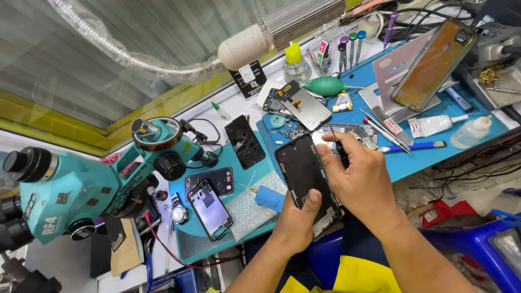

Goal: The person is preparing a new LCD screen for a mobile phone by peeling off protective plastic films and inspecting the part at a repair bench.

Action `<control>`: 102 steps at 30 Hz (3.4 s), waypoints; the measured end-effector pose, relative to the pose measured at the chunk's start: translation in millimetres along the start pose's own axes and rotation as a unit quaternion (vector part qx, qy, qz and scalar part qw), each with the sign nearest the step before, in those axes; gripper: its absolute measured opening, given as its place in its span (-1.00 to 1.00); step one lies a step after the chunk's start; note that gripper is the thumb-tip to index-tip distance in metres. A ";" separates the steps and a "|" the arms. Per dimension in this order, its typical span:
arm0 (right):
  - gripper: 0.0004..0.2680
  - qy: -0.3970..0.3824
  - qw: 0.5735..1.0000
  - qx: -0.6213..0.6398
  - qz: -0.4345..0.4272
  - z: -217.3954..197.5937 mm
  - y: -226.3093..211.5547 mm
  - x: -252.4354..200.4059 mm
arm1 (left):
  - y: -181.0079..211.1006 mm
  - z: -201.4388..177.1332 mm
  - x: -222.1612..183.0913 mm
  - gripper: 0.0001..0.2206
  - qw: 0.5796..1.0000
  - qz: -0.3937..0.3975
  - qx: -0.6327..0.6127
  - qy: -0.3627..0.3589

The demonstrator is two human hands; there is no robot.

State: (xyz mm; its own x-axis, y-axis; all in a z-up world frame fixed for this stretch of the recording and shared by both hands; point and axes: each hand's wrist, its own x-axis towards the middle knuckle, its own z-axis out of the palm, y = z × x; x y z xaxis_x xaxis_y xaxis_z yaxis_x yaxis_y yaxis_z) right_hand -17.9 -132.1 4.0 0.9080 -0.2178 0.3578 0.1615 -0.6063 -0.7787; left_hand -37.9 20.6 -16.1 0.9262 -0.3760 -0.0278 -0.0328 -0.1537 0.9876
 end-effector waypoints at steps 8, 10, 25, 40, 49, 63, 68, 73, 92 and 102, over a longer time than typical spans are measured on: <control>-0.91 0.021 0.987 -0.109 -0.119 21.2 30.7 -15.5 | 32.5 1.0 -20.8 -0.23 0.997 -0.014 0.080 0.003; -0.93 0.040 0.968 -0.182 -0.167 32.6 57.1 -21.3 | 49.1 -3.7 -26.2 -0.18 0.994 -0.048 0.097 0.020; -0.77 -0.121 0.979 0.115 0.114 -2.1 -1.2 -34.6 | 34.5 -21.8 -11.8 0.08 0.980 -0.178 -0.008 0.090; -0.72 -0.086 0.968 0.176 0.156 2.8 25.3 -49.8 | -0.5 -19.9 14.1 0.04 0.964 -0.055 -0.219 0.138; -0.78 -0.116 0.922 0.338 0.151 -2.1 13.1 -47.9 | -18.8 -47.4 4.6 -0.15 0.851 0.258 0.396 0.229; -0.68 -0.137 0.967 0.211 0.030 -13.5 -17.0 -70.0 | -51.0 -57.1 22.6 -0.71 0.793 0.445 0.281 0.306; -0.72 -0.096 0.967 0.219 0.089 -26.5 -2.4 -56.7 | 1.8 -34.4 1.5 -0.46 0.823 0.455 0.142 0.308; -0.69 -0.100 0.982 0.151 0.057 -31.6 -19.0 -47.6 | 8.6 -21.0 -7.6 -0.49 0.831 0.465 0.111 0.283; -0.65 -0.218 0.861 0.369 0.275 -8.9 -12.0 -30.0 | -45.6 -45.9 -3.6 -0.56 0.723 0.556 0.384 0.147; -0.63 -0.223 0.852 0.358 0.311 -1.1 -4.1 -29.9 | -38.7 -44.4 3.0 -0.83 0.659 0.628 0.396 0.121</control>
State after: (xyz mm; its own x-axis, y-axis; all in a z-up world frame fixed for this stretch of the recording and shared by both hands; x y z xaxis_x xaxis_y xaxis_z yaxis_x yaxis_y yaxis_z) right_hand -46.1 -124.0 -3.0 0.9346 0.0825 -0.3459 -0.3553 0.1763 -0.9180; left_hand -17.2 66.0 -47.5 0.0120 -0.5191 0.8547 -0.9275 -0.3252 -0.1844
